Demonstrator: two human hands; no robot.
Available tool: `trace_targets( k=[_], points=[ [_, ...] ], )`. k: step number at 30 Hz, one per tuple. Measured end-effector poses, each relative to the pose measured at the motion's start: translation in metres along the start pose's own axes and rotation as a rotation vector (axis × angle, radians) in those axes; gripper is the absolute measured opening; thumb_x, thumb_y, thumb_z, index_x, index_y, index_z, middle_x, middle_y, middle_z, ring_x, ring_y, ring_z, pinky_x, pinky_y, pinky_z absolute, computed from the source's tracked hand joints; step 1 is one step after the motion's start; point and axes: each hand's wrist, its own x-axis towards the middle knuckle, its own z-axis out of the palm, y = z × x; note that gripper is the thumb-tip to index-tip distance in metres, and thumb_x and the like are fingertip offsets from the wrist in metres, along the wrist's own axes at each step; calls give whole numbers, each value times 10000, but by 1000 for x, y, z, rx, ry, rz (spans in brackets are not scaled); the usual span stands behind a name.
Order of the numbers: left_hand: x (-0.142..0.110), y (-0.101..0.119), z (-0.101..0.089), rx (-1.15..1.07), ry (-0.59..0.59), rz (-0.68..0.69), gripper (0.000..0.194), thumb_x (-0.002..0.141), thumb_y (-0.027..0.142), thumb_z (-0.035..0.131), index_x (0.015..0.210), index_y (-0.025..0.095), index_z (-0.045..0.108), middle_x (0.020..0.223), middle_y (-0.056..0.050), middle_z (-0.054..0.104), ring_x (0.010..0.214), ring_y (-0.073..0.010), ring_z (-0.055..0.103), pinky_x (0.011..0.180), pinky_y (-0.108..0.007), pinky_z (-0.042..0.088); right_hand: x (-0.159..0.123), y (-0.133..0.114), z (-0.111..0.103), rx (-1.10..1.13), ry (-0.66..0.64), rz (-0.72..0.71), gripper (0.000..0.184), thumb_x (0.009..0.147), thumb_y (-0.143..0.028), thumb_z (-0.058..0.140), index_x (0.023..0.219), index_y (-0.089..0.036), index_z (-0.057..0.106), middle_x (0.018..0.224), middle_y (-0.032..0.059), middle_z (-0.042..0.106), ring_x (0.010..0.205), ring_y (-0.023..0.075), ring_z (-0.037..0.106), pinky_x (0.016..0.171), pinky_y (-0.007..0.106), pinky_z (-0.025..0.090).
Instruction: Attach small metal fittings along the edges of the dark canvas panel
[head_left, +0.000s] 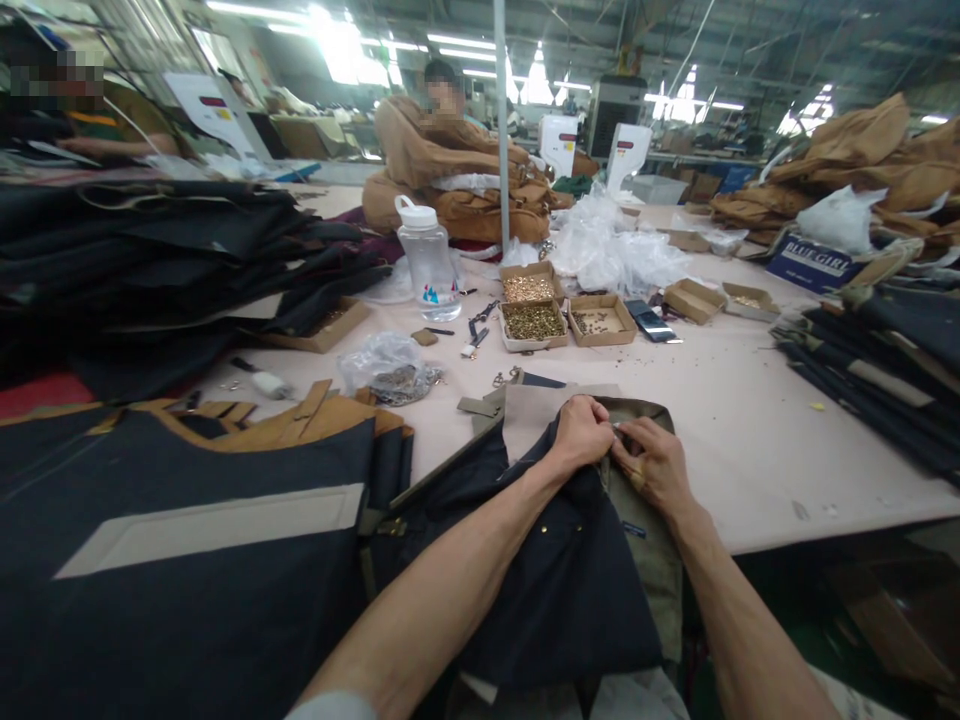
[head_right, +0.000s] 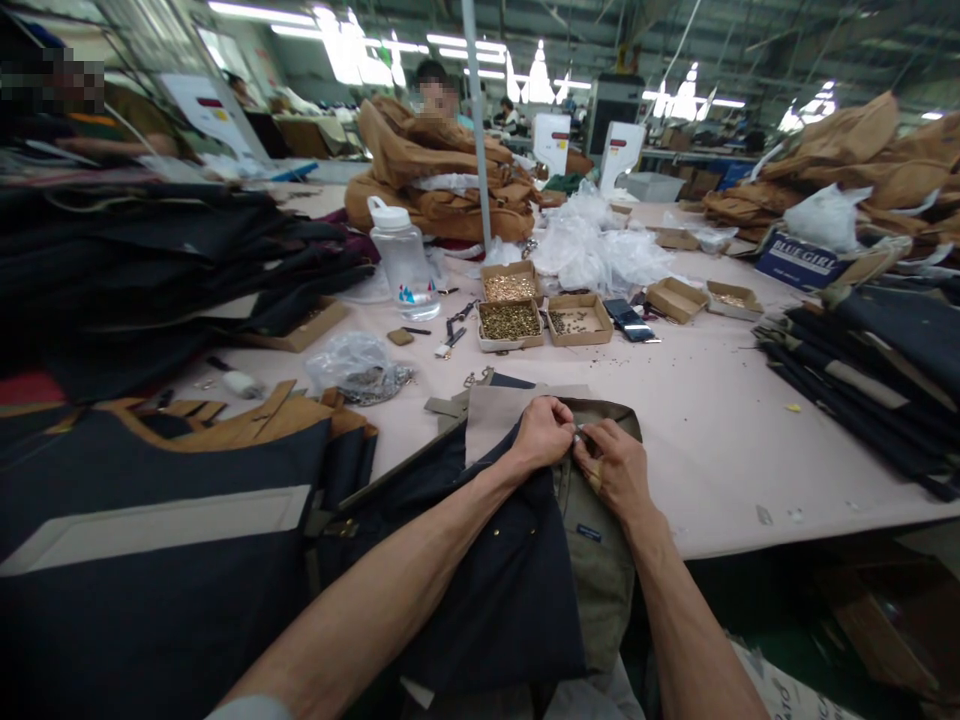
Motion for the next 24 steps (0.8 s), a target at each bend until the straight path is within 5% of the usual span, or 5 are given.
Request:
trace_targets(
  k=[13, 24],
  points=[
    [-3, 1, -5, 152, 87, 113, 125, 636, 99, 621, 733, 178, 616, 753, -35, 673, 707, -187, 625, 677, -277, 479, -2, -4, -1, -118, 5, -21, 236, 937, -372, 606, 1039, -202, 735, 986, 71, 683, 716, 173, 608, 646, 287, 450],
    [-5, 3, -11, 252, 47, 149, 115, 680, 93, 620, 748, 185, 615, 769, -49, 672, 727, -204, 624, 726, -300, 491, -5, -6, -1, -220, -22, -3, 229, 945, -357, 584, 1049, -209, 724, 1047, 81, 681, 788, 190, 627, 668, 285, 445]
  ],
)
